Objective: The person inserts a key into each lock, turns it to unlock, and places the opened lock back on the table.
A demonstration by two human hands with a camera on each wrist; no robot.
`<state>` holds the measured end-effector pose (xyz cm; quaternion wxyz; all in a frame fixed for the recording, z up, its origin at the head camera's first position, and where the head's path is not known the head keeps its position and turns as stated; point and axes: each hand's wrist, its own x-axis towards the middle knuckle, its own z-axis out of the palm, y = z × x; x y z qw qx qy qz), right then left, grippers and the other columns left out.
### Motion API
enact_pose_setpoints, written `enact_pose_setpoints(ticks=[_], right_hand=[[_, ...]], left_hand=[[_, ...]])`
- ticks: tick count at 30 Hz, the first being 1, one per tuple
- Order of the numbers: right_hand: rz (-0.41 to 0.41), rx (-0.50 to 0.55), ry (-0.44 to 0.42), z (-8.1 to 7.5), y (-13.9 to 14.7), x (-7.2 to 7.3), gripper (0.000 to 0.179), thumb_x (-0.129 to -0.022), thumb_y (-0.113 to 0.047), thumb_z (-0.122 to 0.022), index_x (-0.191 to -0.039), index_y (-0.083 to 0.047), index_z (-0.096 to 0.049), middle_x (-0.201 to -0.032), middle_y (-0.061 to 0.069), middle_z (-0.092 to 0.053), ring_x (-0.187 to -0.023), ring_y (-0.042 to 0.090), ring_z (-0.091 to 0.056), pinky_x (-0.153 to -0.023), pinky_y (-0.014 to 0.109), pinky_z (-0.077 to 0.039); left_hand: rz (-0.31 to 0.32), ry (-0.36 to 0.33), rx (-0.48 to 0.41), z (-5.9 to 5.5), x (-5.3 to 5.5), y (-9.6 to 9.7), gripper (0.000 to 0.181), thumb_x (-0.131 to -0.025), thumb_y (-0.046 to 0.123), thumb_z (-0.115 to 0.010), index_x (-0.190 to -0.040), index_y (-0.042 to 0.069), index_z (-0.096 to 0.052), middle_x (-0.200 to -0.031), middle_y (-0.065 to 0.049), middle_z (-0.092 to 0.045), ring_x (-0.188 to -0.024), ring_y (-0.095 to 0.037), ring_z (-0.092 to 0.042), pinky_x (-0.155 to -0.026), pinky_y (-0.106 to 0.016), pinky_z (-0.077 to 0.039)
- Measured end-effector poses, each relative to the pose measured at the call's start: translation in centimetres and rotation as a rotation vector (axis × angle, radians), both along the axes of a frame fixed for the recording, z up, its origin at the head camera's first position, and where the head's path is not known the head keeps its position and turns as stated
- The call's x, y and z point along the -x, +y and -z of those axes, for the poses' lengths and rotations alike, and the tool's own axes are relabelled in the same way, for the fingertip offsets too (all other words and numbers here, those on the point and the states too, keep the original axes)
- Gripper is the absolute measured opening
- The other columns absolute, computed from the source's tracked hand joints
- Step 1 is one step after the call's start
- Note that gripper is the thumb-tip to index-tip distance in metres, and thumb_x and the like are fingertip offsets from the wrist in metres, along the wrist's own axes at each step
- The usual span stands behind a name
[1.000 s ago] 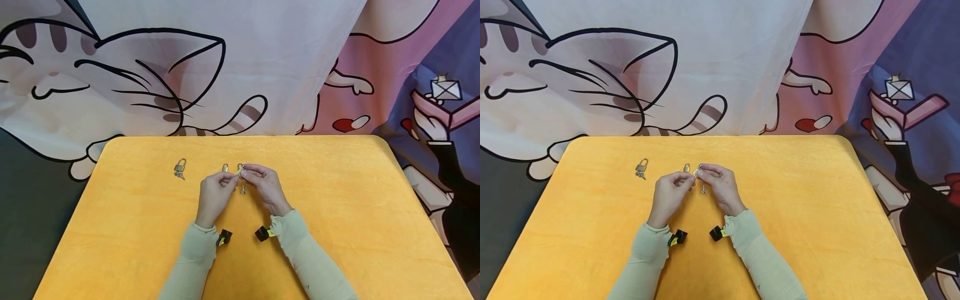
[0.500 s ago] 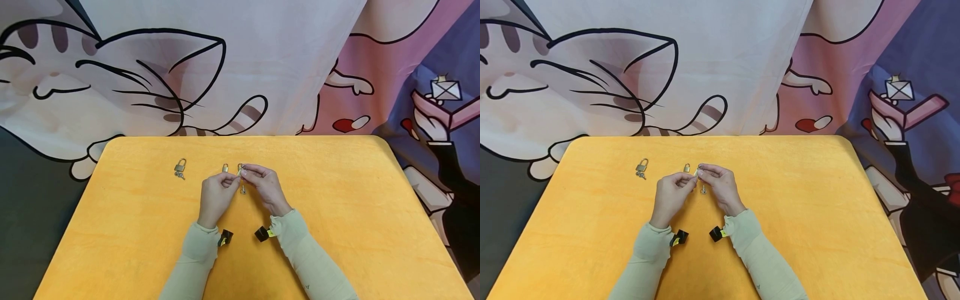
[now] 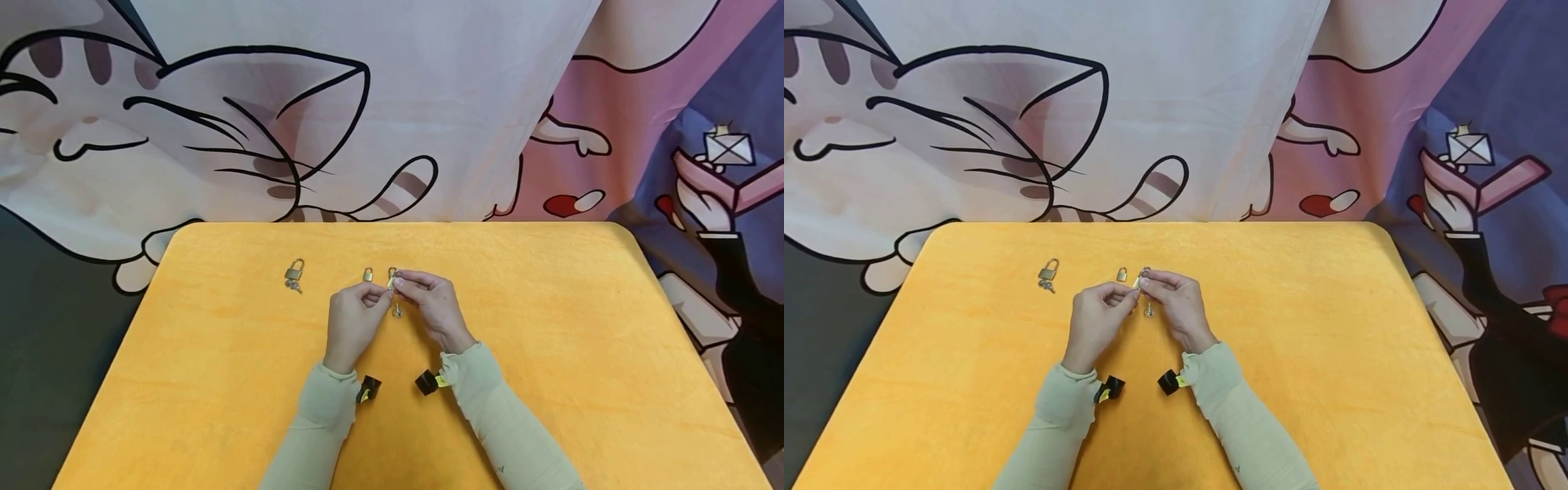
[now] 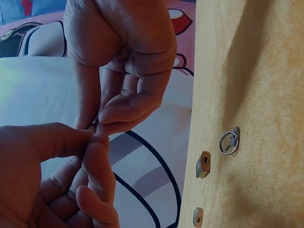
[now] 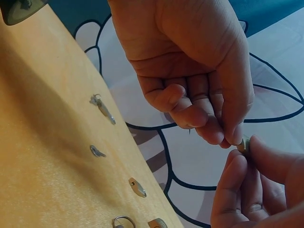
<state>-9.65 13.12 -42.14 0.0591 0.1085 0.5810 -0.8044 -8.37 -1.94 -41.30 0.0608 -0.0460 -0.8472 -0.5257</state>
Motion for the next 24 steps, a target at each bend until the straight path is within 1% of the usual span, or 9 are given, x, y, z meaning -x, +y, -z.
enact_pose_setpoints(ticks=[4, 7, 11, 13, 20, 24], right_hand=[[-0.011, -0.007, -0.006, 0.12, 0.0, 0.02, 0.028, -0.093, 0.002, -0.068, -0.119, 0.013, -0.067, -0.102, 0.007, -0.075, -0.086, 0.013, -0.072, -0.094, 0.045, -0.054], [-0.016, -0.01, -0.003, 0.23, 0.03, 0.07, 0.028, -0.093, 0.001, -0.069, -0.119, 0.013, -0.067, -0.103, 0.008, -0.075, -0.087, 0.013, -0.072, -0.095, 0.046, -0.053], [-0.017, -0.009, -0.002, 0.29, 0.08, 0.12, 0.028, -0.093, 0.002, -0.068, -0.119, 0.013, -0.067, -0.103, 0.008, -0.075, -0.087, 0.014, -0.072, -0.095, 0.047, -0.053], [-0.018, -0.009, -0.004, 0.29, 0.1, 0.12, 0.028, -0.093, 0.002, -0.068, -0.118, 0.013, -0.066, -0.102, 0.007, -0.075, -0.086, 0.014, -0.072, -0.096, 0.049, -0.052], [-0.023, -0.019, -0.002, 0.32, 0.17, 0.1, 0.027, -0.093, 0.002, -0.068, -0.118, 0.014, -0.067, -0.099, 0.006, -0.075, -0.083, 0.013, -0.072, -0.093, 0.046, -0.053], [-0.031, -0.021, 0.002, 0.36, 0.12, 0.1, 0.027, -0.094, 0.001, -0.068, -0.118, 0.014, -0.066, -0.099, 0.006, -0.075, -0.084, 0.013, -0.072, -0.094, 0.046, -0.053]], left_hand=[[-0.002, -0.004, 0.001, 0.01, -0.05, -0.01, 0.013, -0.089, 0.017, -0.078, -0.083, 0.006, -0.078, -0.07, 0.002, -0.071, -0.057, -0.008, -0.063, -0.054, -0.026, -0.053], [-0.003, -0.003, 0.005, 0.03, 0.0, 0.01, 0.012, -0.089, 0.017, -0.078, -0.083, 0.006, -0.078, -0.071, 0.002, -0.071, -0.057, -0.007, -0.064, -0.054, -0.026, -0.053], [-0.001, 0.003, 0.011, 0.04, 0.03, 0.03, 0.012, -0.089, 0.017, -0.078, -0.083, 0.006, -0.078, -0.071, 0.001, -0.072, -0.057, -0.007, -0.064, -0.055, -0.026, -0.053], [-0.001, 0.006, 0.017, 0.05, 0.02, 0.03, 0.012, -0.089, 0.017, -0.078, -0.083, 0.006, -0.078, -0.071, 0.002, -0.072, -0.057, -0.006, -0.064, -0.054, -0.026, -0.053], [-0.004, 0.009, 0.034, 0.11, 0.04, 0.05, 0.011, -0.088, 0.017, -0.078, -0.082, 0.007, -0.079, -0.07, 0.003, -0.071, -0.056, -0.006, -0.062, -0.054, -0.026, -0.052], [-0.005, 0.011, 0.039, 0.1, 0.03, 0.03, 0.011, -0.088, 0.016, -0.078, -0.081, 0.007, -0.078, -0.069, 0.003, -0.071, -0.056, -0.007, -0.062, -0.053, -0.025, -0.051]])
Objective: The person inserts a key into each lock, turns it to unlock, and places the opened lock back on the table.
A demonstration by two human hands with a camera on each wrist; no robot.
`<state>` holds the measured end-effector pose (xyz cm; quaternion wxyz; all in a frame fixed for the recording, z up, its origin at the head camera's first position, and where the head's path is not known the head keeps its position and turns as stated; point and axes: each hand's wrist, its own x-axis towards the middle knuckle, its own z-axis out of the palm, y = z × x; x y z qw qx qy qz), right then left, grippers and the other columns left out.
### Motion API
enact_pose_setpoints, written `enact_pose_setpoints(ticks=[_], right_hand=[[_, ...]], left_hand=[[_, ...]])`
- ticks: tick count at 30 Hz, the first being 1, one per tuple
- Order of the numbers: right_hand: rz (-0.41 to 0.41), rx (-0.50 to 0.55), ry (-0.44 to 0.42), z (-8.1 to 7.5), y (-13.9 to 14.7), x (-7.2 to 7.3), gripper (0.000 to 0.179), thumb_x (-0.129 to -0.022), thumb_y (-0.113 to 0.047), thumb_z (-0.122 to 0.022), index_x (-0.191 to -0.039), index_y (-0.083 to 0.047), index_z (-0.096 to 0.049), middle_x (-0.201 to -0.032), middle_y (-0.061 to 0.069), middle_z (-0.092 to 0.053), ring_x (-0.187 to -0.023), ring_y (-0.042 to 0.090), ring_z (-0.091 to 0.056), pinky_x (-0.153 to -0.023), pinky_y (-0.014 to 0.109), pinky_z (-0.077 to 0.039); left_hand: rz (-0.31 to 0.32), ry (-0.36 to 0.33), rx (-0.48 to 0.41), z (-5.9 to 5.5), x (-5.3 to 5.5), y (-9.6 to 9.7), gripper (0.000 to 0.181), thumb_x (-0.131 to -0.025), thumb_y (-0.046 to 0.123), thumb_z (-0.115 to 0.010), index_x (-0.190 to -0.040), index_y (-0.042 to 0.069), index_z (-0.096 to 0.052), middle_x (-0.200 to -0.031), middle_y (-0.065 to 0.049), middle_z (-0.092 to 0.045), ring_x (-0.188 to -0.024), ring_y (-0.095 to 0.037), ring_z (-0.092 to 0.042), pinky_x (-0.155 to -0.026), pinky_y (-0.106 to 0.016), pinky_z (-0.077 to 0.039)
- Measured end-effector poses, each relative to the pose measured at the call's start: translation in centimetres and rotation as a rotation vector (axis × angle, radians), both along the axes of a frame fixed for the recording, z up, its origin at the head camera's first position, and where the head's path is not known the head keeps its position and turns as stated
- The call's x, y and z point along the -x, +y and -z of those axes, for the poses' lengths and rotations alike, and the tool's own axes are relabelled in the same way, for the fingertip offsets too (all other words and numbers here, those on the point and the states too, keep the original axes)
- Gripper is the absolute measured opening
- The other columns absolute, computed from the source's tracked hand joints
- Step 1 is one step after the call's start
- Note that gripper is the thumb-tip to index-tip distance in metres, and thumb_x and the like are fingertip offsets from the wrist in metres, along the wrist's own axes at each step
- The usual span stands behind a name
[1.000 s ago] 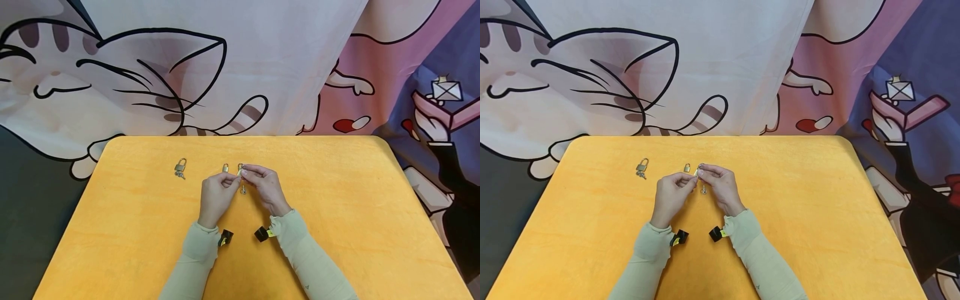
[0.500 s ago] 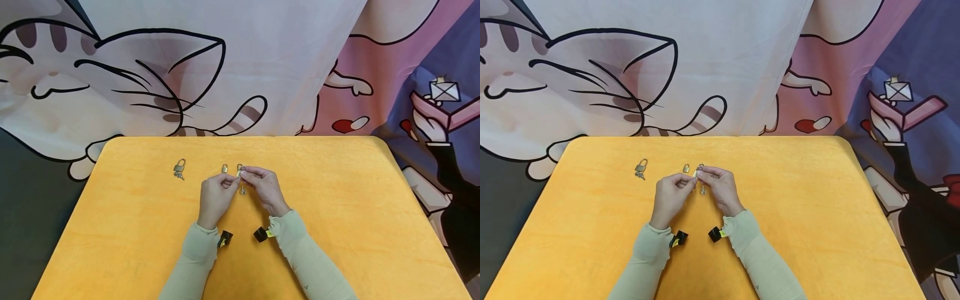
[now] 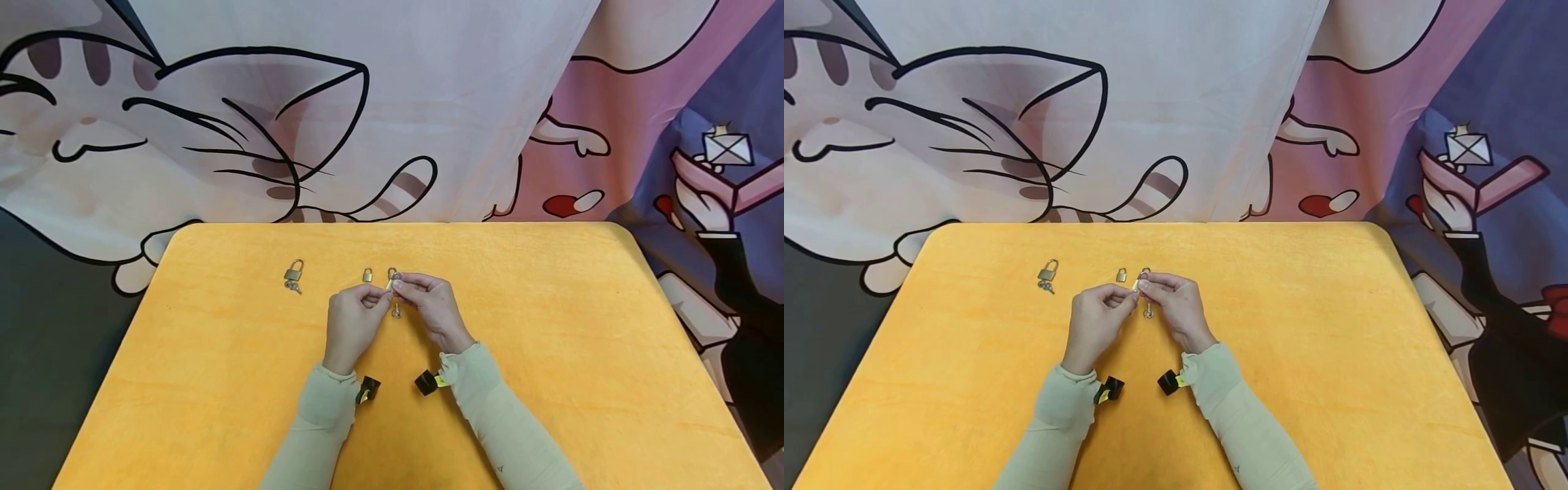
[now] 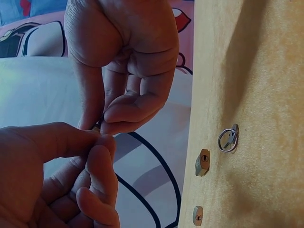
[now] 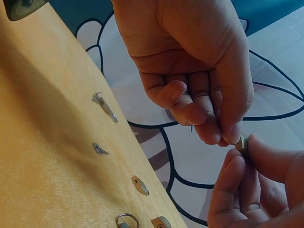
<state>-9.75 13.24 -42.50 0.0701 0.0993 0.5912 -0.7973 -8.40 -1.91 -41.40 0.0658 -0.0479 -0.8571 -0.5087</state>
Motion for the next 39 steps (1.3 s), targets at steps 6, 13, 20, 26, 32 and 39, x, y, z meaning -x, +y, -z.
enact_pose_setpoints(ticks=[6, 13, 20, 26, 32, 39], right_hand=[[-0.008, -0.019, 0.003, 0.05, -0.01, -0.06, 0.026, -0.094, 0.001, -0.068, -0.117, 0.013, -0.068, -0.101, 0.007, -0.075, -0.085, 0.014, -0.072, -0.096, 0.048, -0.052], [-0.011, -0.04, 0.006, 0.05, 0.04, -0.11, 0.025, -0.093, -0.001, -0.069, -0.115, 0.012, -0.069, -0.101, 0.008, -0.075, -0.084, 0.014, -0.072, -0.096, 0.051, -0.051], [-0.018, -0.047, 0.018, 0.15, 0.11, 0.03, 0.025, -0.093, -0.001, -0.07, -0.115, 0.011, -0.07, -0.103, 0.01, -0.075, -0.086, 0.014, -0.072, -0.096, 0.052, -0.05], [-0.022, -0.056, 0.019, 0.22, 0.19, 0.07, 0.024, -0.093, 0.0, -0.069, -0.114, 0.012, -0.07, -0.102, 0.011, -0.075, -0.086, 0.014, -0.072, -0.096, 0.051, -0.051], [-0.029, -0.066, 0.028, 0.24, 0.22, 0.06, 0.024, -0.093, 0.0, -0.069, -0.113, 0.012, -0.07, -0.105, 0.011, -0.075, -0.088, 0.015, -0.073, -0.095, 0.048, -0.052], [-0.023, -0.069, 0.035, 0.3, 0.17, 0.08, 0.024, -0.092, 0.001, -0.07, -0.112, 0.012, -0.07, -0.105, 0.012, -0.075, -0.088, 0.015, -0.073, -0.094, 0.047, -0.053]], left_hand=[[0.0, -0.001, 0.0, 0.0, -0.02, -0.03, 0.01, -0.087, 0.014, -0.078, -0.08, 0.007, -0.078, -0.069, 0.003, -0.071, -0.055, -0.007, -0.062, -0.053, -0.025, -0.051], [-0.009, -0.011, -0.012, 0.05, -0.05, 0.04, 0.009, -0.086, 0.014, -0.079, -0.08, 0.008, -0.079, -0.068, 0.004, -0.07, -0.055, -0.007, -0.062, -0.053, -0.025, -0.051], [-0.018, -0.016, -0.025, 0.17, -0.02, 0.16, 0.009, -0.086, 0.015, -0.079, -0.079, 0.008, -0.079, -0.068, 0.004, -0.071, -0.055, -0.008, -0.062, -0.052, -0.026, -0.05], [-0.022, -0.023, -0.02, 0.3, 0.06, 0.21, 0.01, -0.086, 0.015, -0.079, -0.078, 0.01, -0.079, -0.067, 0.005, -0.07, -0.055, -0.008, -0.062, -0.053, -0.026, -0.05], [-0.024, -0.016, -0.009, 0.45, 0.09, 0.22, 0.01, -0.085, 0.015, -0.079, -0.077, 0.01, -0.078, -0.066, 0.005, -0.07, -0.054, -0.007, -0.062, -0.052, -0.026, -0.05], [-0.029, -0.01, 0.001, 0.48, 0.08, 0.29, 0.01, -0.085, 0.014, -0.08, -0.076, 0.01, -0.078, -0.066, 0.005, -0.07, -0.053, -0.007, -0.061, -0.052, -0.026, -0.05]])
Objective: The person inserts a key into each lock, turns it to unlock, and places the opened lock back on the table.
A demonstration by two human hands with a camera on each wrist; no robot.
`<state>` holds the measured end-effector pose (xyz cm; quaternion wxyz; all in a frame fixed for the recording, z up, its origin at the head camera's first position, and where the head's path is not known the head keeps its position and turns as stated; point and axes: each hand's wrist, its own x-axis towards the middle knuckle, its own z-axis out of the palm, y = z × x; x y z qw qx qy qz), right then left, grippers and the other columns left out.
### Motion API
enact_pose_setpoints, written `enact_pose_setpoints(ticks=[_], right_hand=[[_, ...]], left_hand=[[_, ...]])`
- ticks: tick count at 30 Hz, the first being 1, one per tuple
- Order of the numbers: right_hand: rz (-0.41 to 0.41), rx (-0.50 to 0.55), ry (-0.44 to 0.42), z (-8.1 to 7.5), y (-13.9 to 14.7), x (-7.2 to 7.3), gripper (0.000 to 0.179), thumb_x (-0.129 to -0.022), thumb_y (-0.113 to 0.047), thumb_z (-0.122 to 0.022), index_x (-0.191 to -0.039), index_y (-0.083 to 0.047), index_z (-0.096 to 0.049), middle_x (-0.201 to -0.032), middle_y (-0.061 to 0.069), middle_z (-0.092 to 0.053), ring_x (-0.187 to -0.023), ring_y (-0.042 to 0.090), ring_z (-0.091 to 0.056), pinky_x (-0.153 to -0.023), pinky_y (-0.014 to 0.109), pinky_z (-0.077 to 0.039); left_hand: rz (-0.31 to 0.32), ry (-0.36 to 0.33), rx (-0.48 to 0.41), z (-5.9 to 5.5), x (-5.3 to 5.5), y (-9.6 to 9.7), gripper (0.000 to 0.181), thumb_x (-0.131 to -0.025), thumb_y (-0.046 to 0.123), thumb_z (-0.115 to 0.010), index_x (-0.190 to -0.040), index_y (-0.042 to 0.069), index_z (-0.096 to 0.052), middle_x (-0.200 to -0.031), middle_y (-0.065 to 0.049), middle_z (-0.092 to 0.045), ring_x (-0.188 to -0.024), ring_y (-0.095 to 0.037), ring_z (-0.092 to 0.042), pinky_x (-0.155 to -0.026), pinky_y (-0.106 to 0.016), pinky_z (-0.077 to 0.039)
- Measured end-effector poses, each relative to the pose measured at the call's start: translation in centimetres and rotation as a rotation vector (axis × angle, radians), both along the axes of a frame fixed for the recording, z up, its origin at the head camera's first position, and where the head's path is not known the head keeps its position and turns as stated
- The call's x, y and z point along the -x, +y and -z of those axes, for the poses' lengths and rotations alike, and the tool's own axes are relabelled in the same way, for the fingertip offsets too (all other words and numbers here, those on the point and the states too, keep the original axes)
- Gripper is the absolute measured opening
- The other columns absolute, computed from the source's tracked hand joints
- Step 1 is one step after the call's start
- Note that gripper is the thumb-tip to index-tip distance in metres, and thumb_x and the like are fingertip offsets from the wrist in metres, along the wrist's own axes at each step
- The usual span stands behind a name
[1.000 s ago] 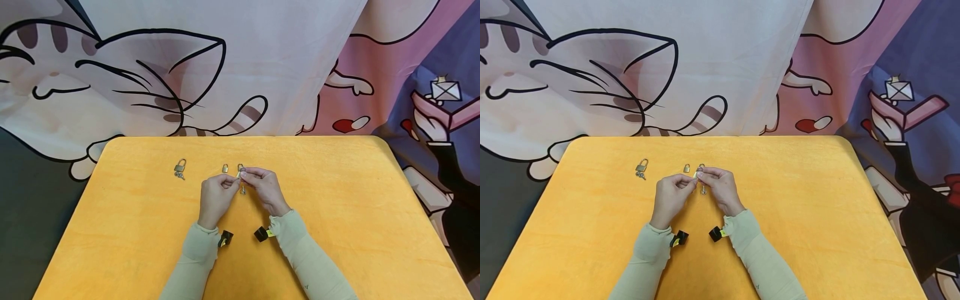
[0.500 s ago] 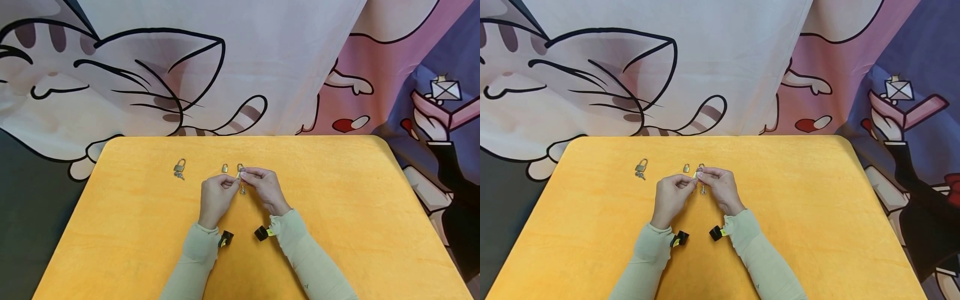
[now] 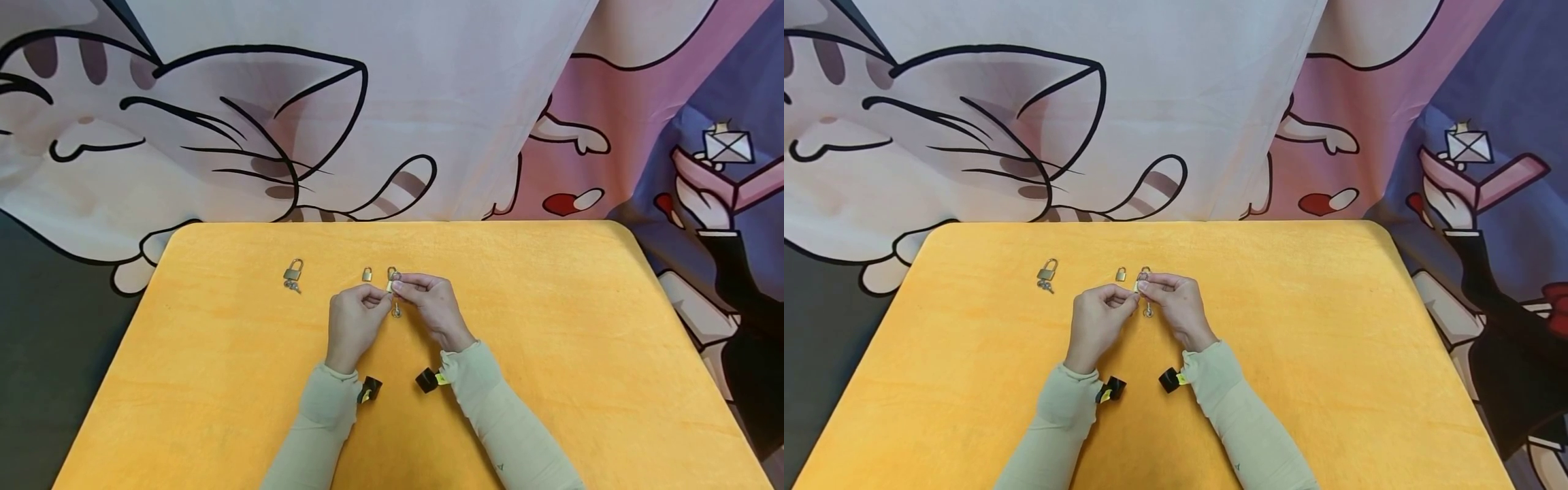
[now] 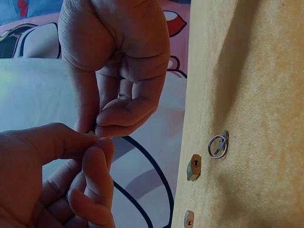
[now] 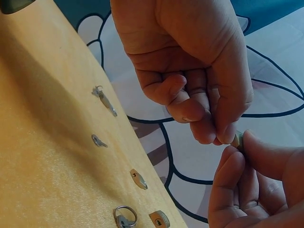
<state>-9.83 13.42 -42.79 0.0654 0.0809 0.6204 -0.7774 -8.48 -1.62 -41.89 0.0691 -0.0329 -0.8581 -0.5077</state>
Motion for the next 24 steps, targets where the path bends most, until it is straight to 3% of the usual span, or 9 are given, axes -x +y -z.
enact_pose_setpoints(ticks=[6, 9, 14, 20, 24], right_hand=[[-0.005, -0.012, 0.0, 0.02, -0.01, 0.01, 0.023, -0.092, 0.0, -0.07, -0.112, 0.012, -0.07, -0.106, 0.012, -0.075, -0.089, 0.015, -0.073, -0.092, 0.042, -0.054], [-0.011, -0.021, -0.003, 0.07, 0.05, 0.0, 0.023, -0.092, 0.0, -0.07, -0.112, 0.012, -0.07, -0.106, 0.012, -0.075, -0.09, 0.015, -0.073, -0.091, 0.039, -0.055], [-0.014, -0.041, 0.001, 0.17, 0.08, -0.03, 0.024, -0.092, -0.001, -0.071, -0.113, 0.01, -0.071, -0.104, 0.012, -0.075, -0.089, 0.016, -0.073, -0.095, 0.046, -0.053], [-0.017, -0.053, 0.006, 0.29, -0.08, -0.02, 0.023, -0.092, -0.001, -0.071, -0.112, 0.01, -0.071, -0.103, 0.012, -0.075, -0.089, 0.016, -0.073, -0.089, 0.038, -0.056], [-0.013, -0.05, -0.011, 0.24, -0.2, -0.08, 0.022, -0.092, -0.001, -0.071, -0.111, 0.009, -0.072, -0.103, 0.012, -0.075, -0.09, 0.016, -0.072, -0.09, 0.04, -0.056]], left_hand=[[-0.002, 0.026, 0.019, -0.06, -0.09, 0.05, 0.009, -0.083, 0.012, -0.079, -0.075, 0.01, -0.078, -0.065, 0.004, -0.07, -0.052, -0.005, -0.061, -0.052, -0.026, -0.05], [-0.005, 0.06, 0.057, -0.02, -0.15, 0.12, 0.009, -0.083, 0.011, -0.079, -0.074, 0.01, -0.078, -0.065, 0.004, -0.07, -0.053, -0.004, -0.061, -0.053, -0.026, -0.051], [-0.008, 0.127, 0.133, 0.27, -0.19, 0.21, 0.01, -0.083, 0.011, -0.077, -0.073, 0.01, -0.077, -0.064, 0.003, -0.07, -0.052, -0.003, -0.06, -0.053, -0.025, -0.05], [-0.018, 0.158, 0.182, 0.43, -0.21, 0.16, 0.01, -0.081, 0.011, -0.078, -0.071, 0.011, -0.077, -0.061, 0.004, -0.069, -0.049, -0.003, -0.057, -0.051, -0.026, -0.048], [-0.02, 0.178, 0.223, 0.43, -0.31, 0.14, 0.01, -0.08, 0.011, -0.077, -0.07, 0.011, -0.077, -0.06, 0.004, -0.067, -0.048, -0.004, -0.055, -0.049, -0.026, -0.046]])
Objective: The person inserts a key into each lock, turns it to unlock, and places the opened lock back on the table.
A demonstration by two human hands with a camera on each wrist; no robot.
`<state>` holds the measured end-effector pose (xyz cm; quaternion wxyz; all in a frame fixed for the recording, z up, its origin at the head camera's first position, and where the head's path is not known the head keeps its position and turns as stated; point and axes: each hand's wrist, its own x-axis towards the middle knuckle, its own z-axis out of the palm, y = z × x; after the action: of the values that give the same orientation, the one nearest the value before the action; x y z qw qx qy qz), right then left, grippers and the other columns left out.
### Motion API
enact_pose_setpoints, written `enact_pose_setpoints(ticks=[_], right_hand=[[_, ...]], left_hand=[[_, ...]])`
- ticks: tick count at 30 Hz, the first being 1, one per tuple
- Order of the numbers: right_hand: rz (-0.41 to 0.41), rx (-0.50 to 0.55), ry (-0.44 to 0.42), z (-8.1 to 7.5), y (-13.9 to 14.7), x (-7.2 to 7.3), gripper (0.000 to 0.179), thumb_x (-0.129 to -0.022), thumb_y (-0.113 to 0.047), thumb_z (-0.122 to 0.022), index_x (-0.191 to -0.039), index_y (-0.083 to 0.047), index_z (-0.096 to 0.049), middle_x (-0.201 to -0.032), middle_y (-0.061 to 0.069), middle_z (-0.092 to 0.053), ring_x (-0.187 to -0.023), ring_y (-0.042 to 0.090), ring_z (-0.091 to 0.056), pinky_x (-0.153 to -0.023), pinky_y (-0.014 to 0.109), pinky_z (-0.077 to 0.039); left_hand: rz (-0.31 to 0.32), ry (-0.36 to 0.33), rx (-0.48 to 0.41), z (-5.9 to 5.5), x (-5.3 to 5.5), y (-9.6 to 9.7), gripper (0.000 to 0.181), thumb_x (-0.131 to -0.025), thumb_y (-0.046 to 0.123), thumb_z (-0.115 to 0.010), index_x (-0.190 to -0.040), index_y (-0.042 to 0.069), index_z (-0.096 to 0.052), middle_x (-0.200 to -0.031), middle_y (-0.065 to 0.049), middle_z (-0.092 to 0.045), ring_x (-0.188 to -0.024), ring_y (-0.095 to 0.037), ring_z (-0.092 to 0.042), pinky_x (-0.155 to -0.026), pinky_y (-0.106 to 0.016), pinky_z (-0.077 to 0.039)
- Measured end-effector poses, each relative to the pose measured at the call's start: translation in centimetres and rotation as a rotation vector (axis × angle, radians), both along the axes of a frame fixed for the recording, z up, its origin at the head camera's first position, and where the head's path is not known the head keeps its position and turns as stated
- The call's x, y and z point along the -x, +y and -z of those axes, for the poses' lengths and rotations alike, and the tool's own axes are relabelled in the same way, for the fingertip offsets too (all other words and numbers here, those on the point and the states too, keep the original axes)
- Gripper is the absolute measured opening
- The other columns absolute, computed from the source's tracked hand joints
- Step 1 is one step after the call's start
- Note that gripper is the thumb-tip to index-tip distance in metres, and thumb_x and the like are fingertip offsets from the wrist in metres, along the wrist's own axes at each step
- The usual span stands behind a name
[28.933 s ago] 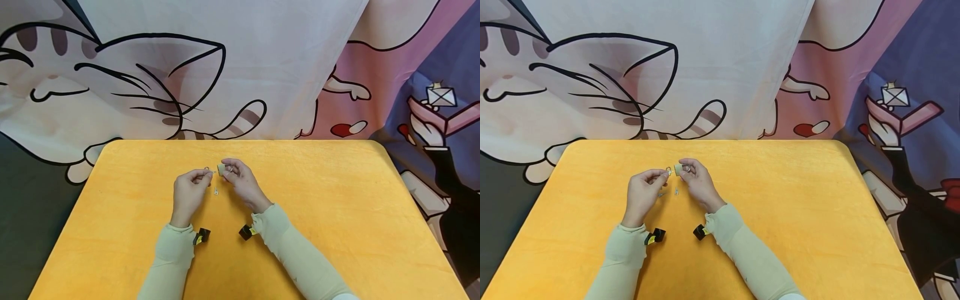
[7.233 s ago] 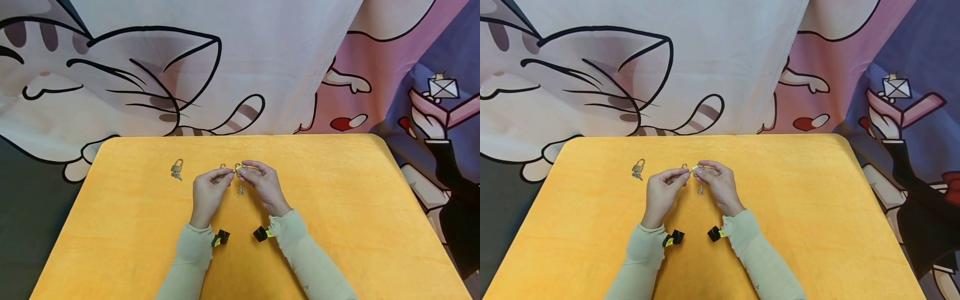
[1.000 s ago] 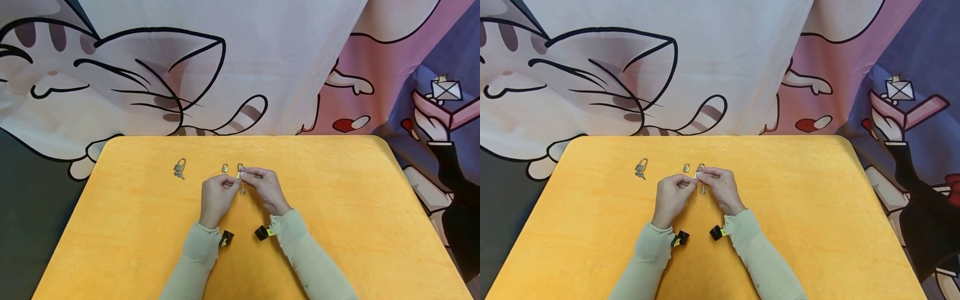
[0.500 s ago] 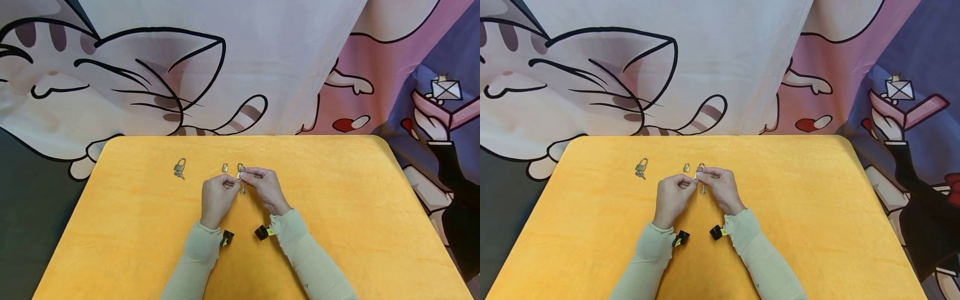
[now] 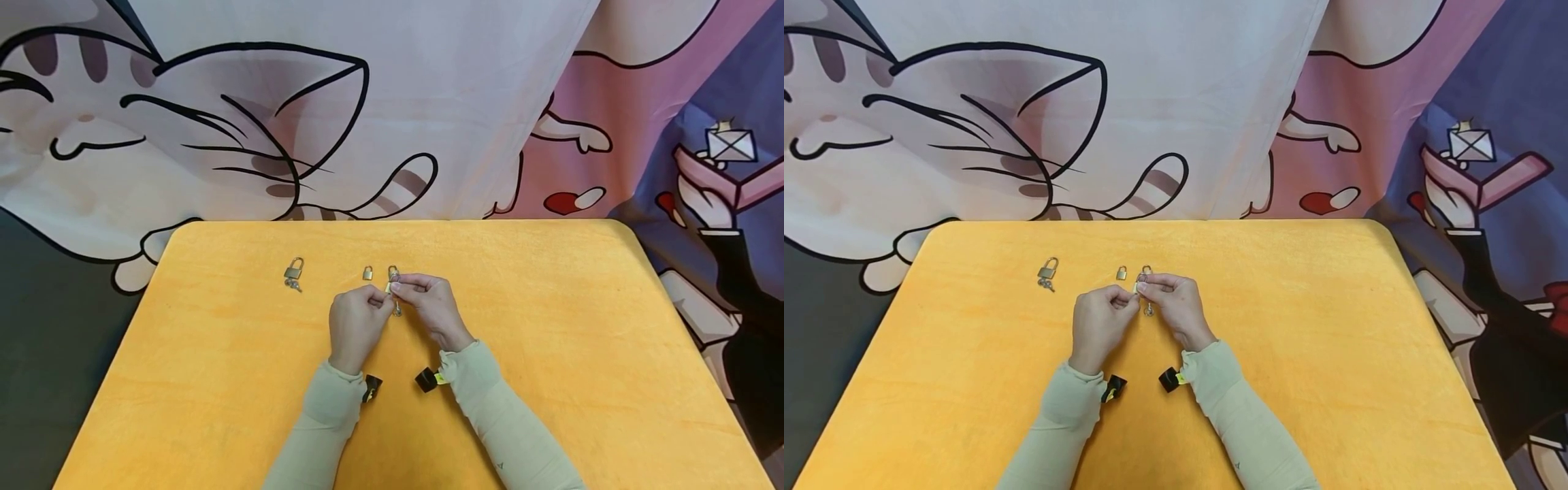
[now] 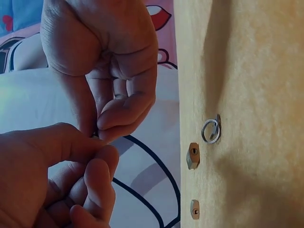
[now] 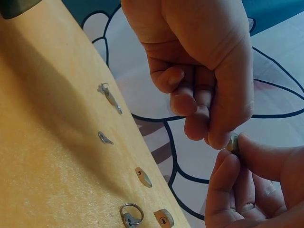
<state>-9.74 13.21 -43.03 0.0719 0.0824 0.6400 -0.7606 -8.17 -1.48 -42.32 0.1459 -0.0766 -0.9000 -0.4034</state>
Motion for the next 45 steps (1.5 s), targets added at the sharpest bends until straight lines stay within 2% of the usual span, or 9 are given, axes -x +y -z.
enact_pose_setpoints(ticks=[2, 8, 11, 25, 33, 41, 45], right_hand=[[0.003, -0.002, -0.011, -0.04, -0.02, -0.01, 0.021, -0.092, -0.001, -0.071, -0.111, 0.009, -0.072, -0.103, 0.012, -0.075, -0.09, 0.015, -0.072, -0.092, 0.042, -0.055], [0.015, 0.001, -0.025, -0.05, 0.01, 0.0, 0.022, -0.092, -0.001, -0.071, -0.112, 0.008, -0.072, -0.105, 0.012, -0.075, -0.089, 0.016, -0.072, -0.094, 0.045, -0.053], [0.014, 0.003, -0.024, 0.01, 0.03, 0.04, 0.022, -0.092, -0.001, -0.071, -0.112, 0.008, -0.072, -0.106, 0.012, -0.075, -0.089, 0.015, -0.072, -0.094, 0.045, -0.053], [0.011, 0.038, -0.013, 0.12, -0.02, 0.15, 0.024, -0.092, 0.001, -0.07, -0.114, 0.01, -0.071, -0.106, 0.011, -0.075, -0.092, 0.015, -0.072, -0.094, 0.044, -0.053], [0.012, 0.038, -0.01, 0.14, -0.02, 0.15, 0.024, -0.091, 0.002, -0.07, -0.114, 0.01, -0.07, -0.105, 0.011, -0.075, -0.093, 0.015, -0.072, -0.094, 0.045, -0.053], [0.014, 0.023, -0.015, 0.11, -0.04, 0.12, 0.024, -0.092, 0.002, -0.07, -0.115, 0.01, -0.07, -0.108, 0.012, -0.075, -0.092, 0.014, -0.072, -0.091, 0.04, -0.055], [0.011, 0.019, -0.012, 0.09, -0.04, 0.16, 0.024, -0.092, 0.002, -0.07, -0.115, 0.01, -0.07, -0.108, 0.013, -0.075, -0.093, 0.015, -0.072, -0.092, 0.042, -0.054]], left_hand=[[0.005, -0.006, -0.009, 0.01, 0.02, -0.02, 0.01, -0.081, 0.011, -0.077, -0.07, 0.011, -0.077, -0.06, 0.004, -0.067, -0.048, -0.004, -0.055, -0.049, -0.026, -0.047], [0.019, -0.094, -0.105, -0.06, 0.14, -0.12, 0.009, -0.082, 0.009, -0.077, -0.073, 0.01, -0.077, -0.064, 0.004, -0.069, -0.051, -0.003, -0.059, -0.053, -0.026, -0.051], [0.021, -0.12, -0.112, -0.06, 0.19, -0.1, 0.008, -0.083, 0.01, -0.077, -0.075, 0.009, -0.078, -0.065, 0.003, -0.07, -0.053, -0.003, -0.06, -0.054, -0.027, -0.052], [0.02, -0.122, -0.098, -0.12, 0.28, -0.1, 0.009, -0.084, 0.011, -0.076, -0.076, 0.008, -0.078, -0.066, 0.002, -0.07, -0.053, -0.004, -0.061, -0.054, -0.027, -0.052], [0.031, -0.134, -0.102, -0.11, 0.31, -0.14, 0.01, -0.086, 0.013, -0.076, -0.079, 0.006, -0.078, -0.068, 0.001, -0.072, -0.056, -0.005, -0.064, -0.056, -0.027, -0.054], [0.041, -0.154, -0.113, -0.3, 0.18, -0.14, 0.013, -0.088, 0.015, -0.077, -0.081, 0.005, -0.078, -0.069, 0.0, -0.072, -0.057, -0.007, -0.066, -0.057, -0.029, -0.055], [0.045, -0.157, -0.114, -0.37, 0.15, -0.15, 0.014, -0.089, 0.016, -0.077, -0.081, 0.005, -0.078, -0.069, 0.0, -0.072, -0.057, -0.006, -0.065, -0.057, -0.029, -0.054]])
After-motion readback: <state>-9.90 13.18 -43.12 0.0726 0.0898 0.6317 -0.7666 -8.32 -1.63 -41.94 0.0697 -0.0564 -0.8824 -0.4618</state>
